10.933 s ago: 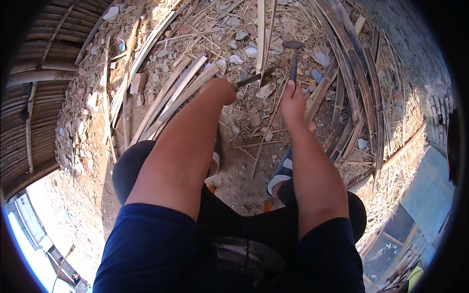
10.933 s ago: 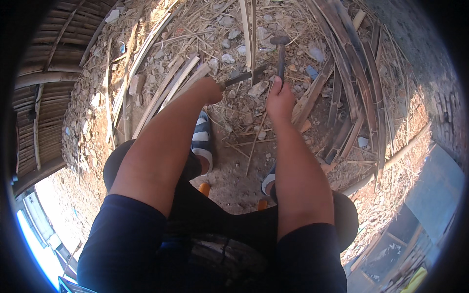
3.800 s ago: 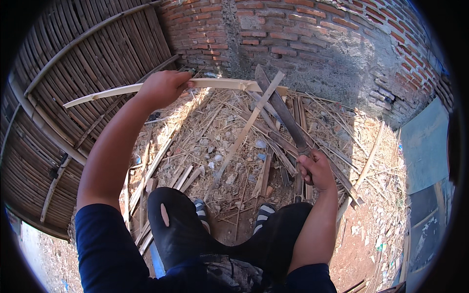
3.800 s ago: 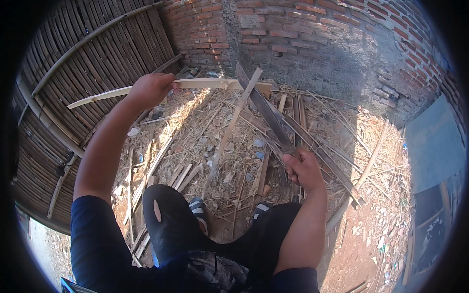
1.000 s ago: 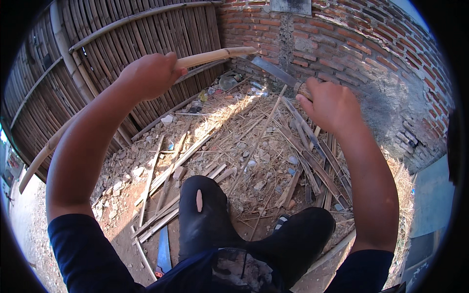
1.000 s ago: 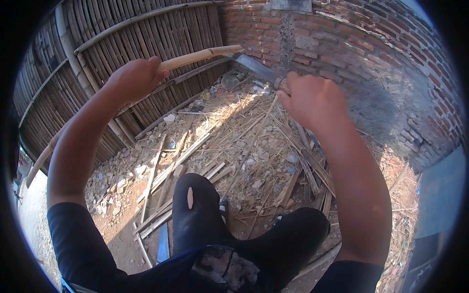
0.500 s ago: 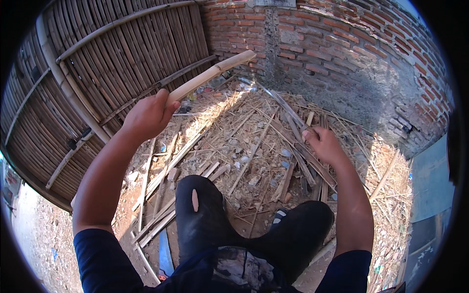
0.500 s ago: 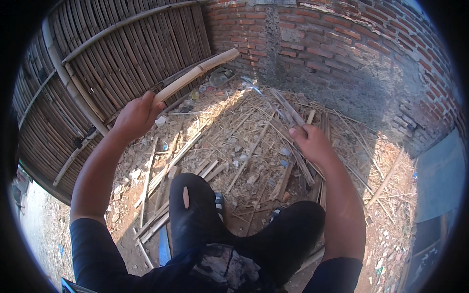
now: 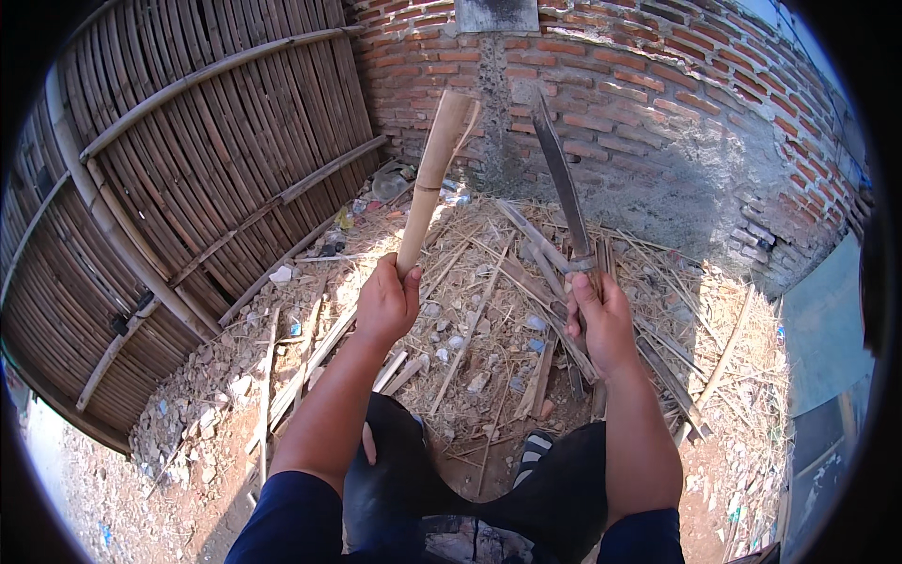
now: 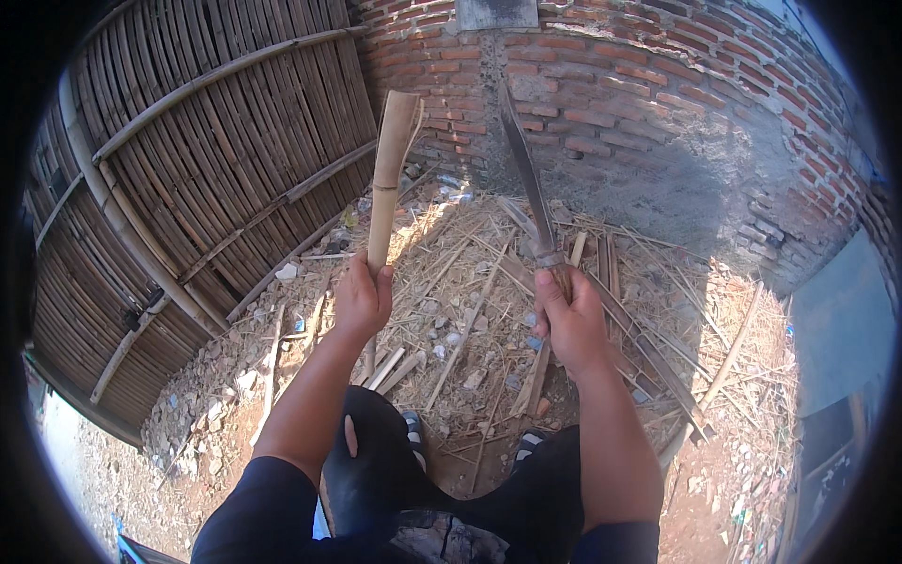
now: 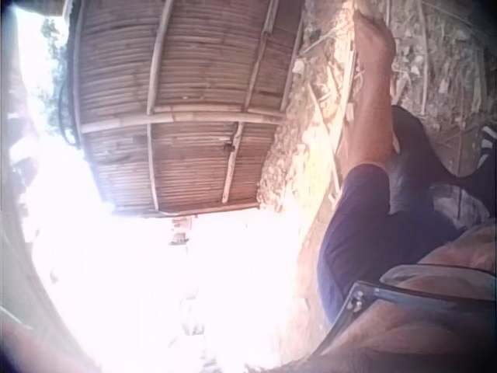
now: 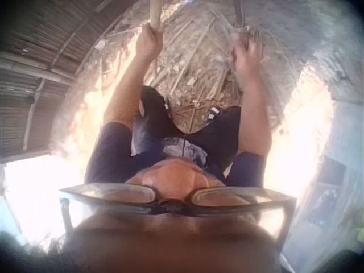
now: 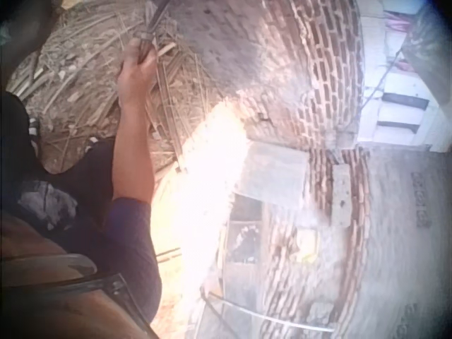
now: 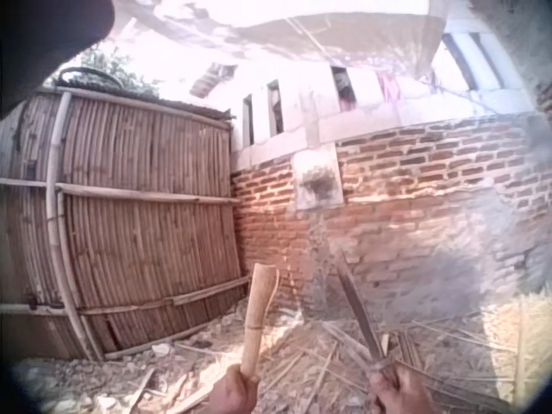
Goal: The person uses a hammer to split a piece of bamboo and then shaves the surface of a bamboo strip using a large knife.
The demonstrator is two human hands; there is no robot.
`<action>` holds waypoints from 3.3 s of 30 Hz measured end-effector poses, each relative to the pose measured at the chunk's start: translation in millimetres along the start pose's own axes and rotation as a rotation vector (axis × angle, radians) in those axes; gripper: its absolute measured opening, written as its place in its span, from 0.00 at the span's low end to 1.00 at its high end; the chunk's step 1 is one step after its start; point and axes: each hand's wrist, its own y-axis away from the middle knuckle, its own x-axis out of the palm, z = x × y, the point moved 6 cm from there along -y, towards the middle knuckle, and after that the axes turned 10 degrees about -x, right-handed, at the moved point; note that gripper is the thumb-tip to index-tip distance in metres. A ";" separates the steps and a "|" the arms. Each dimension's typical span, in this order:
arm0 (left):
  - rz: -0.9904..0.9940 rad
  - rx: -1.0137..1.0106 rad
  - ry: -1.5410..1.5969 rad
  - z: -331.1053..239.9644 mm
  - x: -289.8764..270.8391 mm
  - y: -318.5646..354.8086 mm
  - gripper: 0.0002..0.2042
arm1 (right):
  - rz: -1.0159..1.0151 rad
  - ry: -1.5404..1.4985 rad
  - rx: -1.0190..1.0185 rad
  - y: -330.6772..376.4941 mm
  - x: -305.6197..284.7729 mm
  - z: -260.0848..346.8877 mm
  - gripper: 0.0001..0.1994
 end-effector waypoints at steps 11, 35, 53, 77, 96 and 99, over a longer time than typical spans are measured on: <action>0.161 -0.349 0.288 -3.1 75.3 40.1 0.21 | 0.054 -0.145 -0.037 15.3 56.4 55.5 0.17; 1.523 0.542 1.546 -184.0 -148.3 224.0 0.21 | -0.147 -0.025 -0.146 13.9 73.7 18.5 0.17; 1.662 0.835 1.253 -177.0 -191.8 217.7 0.11 | -0.139 0.103 -0.066 28.9 82.4 26.3 0.19; 0.315 0.555 0.911 -131.3 -240.7 200.5 0.06 | -0.128 0.062 -0.105 39.8 83.1 20.7 0.19; -0.444 0.348 0.647 -57.2 -327.1 176.3 0.29 | -0.111 -0.003 -0.086 59.4 83.1 20.1 0.17; -0.667 0.581 0.628 -63.8 -413.1 193.2 0.31 | -0.070 -0.057 -0.075 59.2 94.3 18.2 0.16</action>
